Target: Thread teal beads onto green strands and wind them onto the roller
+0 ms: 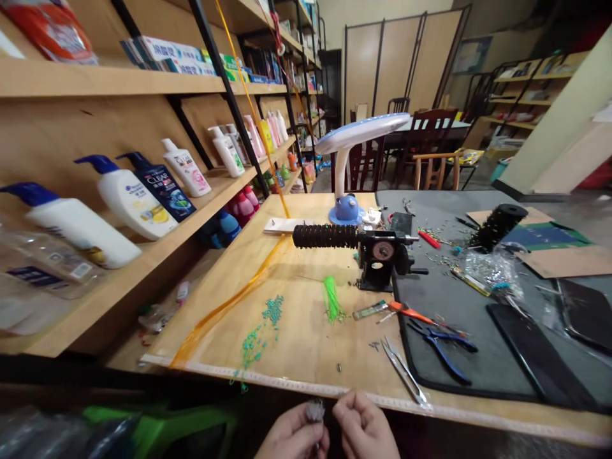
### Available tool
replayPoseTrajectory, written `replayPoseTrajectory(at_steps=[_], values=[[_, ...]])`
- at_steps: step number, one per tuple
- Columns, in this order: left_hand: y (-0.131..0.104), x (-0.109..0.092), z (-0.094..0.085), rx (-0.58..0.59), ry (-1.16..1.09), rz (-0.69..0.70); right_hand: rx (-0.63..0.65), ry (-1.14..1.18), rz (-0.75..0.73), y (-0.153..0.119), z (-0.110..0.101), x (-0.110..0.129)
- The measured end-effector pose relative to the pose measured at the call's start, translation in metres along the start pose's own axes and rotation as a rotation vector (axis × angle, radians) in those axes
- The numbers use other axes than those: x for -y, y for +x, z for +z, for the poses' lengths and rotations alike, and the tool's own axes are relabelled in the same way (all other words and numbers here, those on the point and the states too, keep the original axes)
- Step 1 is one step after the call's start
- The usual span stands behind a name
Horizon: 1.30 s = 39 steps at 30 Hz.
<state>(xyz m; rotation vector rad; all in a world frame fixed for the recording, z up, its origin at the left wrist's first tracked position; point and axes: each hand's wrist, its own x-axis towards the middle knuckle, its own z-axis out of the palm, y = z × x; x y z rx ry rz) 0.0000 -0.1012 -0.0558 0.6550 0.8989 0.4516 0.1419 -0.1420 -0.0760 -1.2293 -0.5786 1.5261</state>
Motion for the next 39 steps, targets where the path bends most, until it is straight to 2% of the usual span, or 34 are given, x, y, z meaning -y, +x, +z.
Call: replayPoseTrajectory(at_steps=[5, 11, 17, 22, 30, 34, 39], values=[[0.003, 0.005, 0.004, -0.044, 0.016, -0.024, 0.015, 0.003, -0.012, -0.003, 0.0, -0.003], [0.006, 0.012, 0.0, -0.064, 0.107, 0.042, -0.003, -0.011, -0.03, -0.002, 0.0, -0.006], [0.008, 0.011, -0.002, -0.05, 0.233, 0.1, -0.103, -0.05, -0.077, -0.001, 0.003, -0.011], [0.009, 0.008, 0.001, -0.071, 0.317, 0.075, -0.128, -0.072, -0.104, -0.001, 0.004, -0.016], [0.014, 0.019, -0.005, -0.064, 0.259, 0.125, -0.171, -0.109, -0.115, 0.0, 0.005, -0.015], [0.015, 0.021, -0.006, 0.003, 0.162, 0.148, -0.131, -0.067, -0.092, -0.002, 0.003, -0.013], [0.013, 0.019, -0.005, 0.008, 0.201, 0.137, -0.05, -0.084, -0.048, -0.001, -0.001, -0.012]])
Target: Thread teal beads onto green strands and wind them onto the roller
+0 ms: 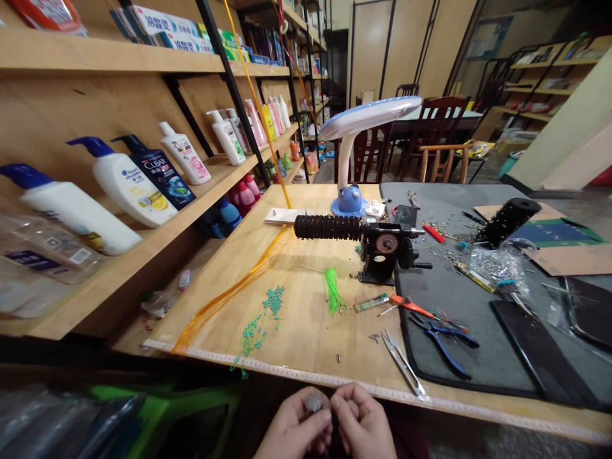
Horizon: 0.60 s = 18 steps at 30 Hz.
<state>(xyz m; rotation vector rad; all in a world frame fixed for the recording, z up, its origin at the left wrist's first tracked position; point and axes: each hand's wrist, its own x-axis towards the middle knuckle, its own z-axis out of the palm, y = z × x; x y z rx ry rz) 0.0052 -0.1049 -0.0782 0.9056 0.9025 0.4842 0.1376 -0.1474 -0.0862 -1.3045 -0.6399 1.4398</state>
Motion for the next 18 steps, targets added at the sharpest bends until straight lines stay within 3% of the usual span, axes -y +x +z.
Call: replayPoseTrajectory(at_steps=[8, 12, 18], values=[[0.0005, -0.0024, 0.0004, -0.104, 0.088, -0.023, -0.001, 0.021, 0.036, -0.0014, -0.003, 0.001], [0.0, -0.001, -0.0024, -0.157, 0.14, -0.015, 0.06, 0.036, 0.083, -0.0059, -0.0036, 0.0003], [-0.0014, -0.0006, -0.0062, -0.168, 0.134, -0.044, 0.086, 0.02, 0.112, -0.0068, -0.0017, -0.001]])
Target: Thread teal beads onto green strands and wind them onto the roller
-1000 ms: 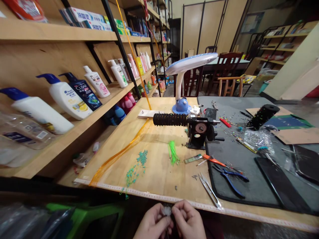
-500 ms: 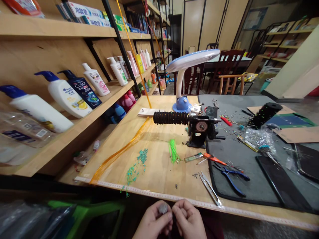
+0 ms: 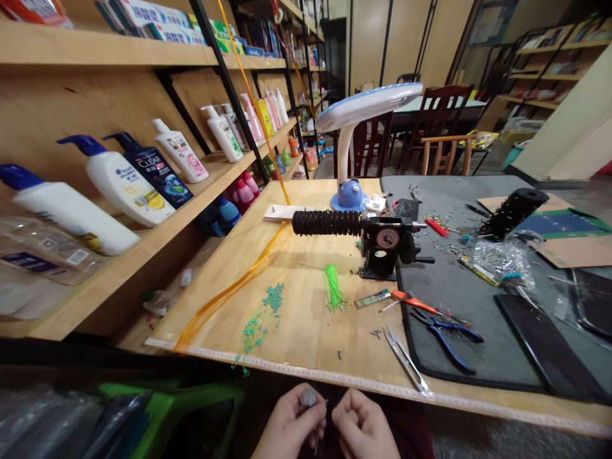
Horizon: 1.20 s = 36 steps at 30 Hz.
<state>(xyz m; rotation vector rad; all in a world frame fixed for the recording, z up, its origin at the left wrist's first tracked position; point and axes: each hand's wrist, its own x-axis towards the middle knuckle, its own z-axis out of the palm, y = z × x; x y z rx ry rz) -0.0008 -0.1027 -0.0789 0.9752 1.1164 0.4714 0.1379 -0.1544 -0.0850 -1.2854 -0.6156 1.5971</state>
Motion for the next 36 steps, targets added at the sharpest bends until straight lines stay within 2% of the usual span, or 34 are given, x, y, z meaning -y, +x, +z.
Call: replayPoseTrajectory(at_steps=[7, 16, 26, 36], values=[[-0.008, -0.02, 0.008, -0.051, 0.073, 0.054, 0.025, -0.008, 0.03, 0.0, 0.003, 0.005], [-0.001, 0.006, 0.001, -0.108, 0.179, 0.183, 0.051, 0.013, 0.027, 0.001, 0.003, 0.005], [-0.007, -0.002, 0.006, -0.168, 0.205, 0.292, 0.036, 0.061, 0.046, 0.006, 0.001, -0.003], [-0.012, -0.008, 0.007, -0.184, 0.432, 0.437, 0.02, 0.01, 0.006, 0.008, -0.002, -0.004]])
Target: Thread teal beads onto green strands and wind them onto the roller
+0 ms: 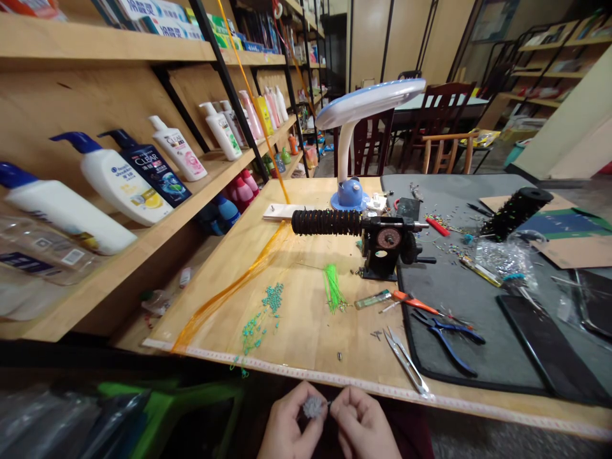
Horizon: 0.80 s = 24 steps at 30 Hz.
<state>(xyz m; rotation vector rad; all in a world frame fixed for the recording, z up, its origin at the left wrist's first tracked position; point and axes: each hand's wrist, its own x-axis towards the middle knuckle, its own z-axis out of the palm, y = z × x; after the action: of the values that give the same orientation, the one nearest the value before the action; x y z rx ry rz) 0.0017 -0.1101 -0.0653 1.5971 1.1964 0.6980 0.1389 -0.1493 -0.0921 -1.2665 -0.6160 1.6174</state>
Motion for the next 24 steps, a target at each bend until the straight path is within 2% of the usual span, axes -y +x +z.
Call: replayPoseTrajectory(at_steps=[8, 13, 19, 24], values=[[0.0, -0.004, 0.001, -0.005, 0.033, 0.031, -0.017, -0.012, 0.015, -0.002, 0.006, 0.012], [0.0, -0.006, 0.0, 0.028, -0.001, -0.006, -0.052, 0.019, 0.016, -0.004, 0.005, 0.016], [0.0, -0.007, -0.005, 0.123, -0.028, -0.1, -0.086, 0.048, 0.003, -0.004, 0.002, 0.019], [0.002, -0.01, -0.005, 0.145, -0.093, -0.126, -0.09, 0.043, -0.01, -0.006, 0.003, 0.022]])
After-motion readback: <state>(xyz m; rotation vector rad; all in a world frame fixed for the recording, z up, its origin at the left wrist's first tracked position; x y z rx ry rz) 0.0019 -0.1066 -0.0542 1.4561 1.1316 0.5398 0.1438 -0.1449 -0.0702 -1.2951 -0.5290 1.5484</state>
